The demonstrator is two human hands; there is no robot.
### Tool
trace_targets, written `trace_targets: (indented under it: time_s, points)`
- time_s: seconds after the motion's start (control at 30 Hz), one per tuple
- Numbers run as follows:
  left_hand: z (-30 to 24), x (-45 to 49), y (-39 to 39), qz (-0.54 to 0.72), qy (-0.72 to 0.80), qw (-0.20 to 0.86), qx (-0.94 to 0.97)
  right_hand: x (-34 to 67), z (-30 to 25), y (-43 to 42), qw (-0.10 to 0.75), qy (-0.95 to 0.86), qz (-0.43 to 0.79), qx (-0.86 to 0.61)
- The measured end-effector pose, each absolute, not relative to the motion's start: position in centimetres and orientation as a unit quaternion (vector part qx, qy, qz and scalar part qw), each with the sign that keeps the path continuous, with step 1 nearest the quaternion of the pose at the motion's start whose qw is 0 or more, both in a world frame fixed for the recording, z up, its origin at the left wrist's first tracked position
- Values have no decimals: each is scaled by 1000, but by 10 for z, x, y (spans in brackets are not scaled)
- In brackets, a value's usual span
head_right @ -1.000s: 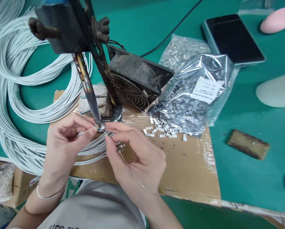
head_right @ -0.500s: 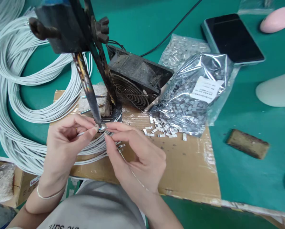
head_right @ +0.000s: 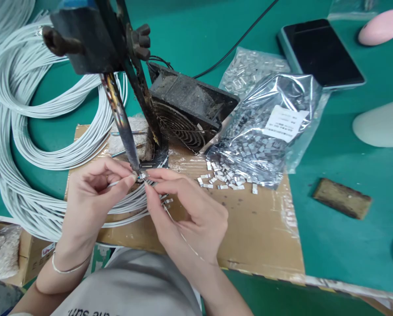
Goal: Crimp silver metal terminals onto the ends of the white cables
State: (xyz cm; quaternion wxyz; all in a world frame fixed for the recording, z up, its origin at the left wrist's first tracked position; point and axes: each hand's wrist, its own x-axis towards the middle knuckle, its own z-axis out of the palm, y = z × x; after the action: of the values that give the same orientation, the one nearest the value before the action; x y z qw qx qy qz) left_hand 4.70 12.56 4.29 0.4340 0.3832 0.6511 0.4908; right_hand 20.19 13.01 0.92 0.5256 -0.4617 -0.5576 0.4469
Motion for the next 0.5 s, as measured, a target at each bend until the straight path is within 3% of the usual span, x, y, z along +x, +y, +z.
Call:
trace_targets:
  time_s: [0.5]
  points:
    - [43,47,123,491,653,406,411,200,9,131,538,-566,428,-454]
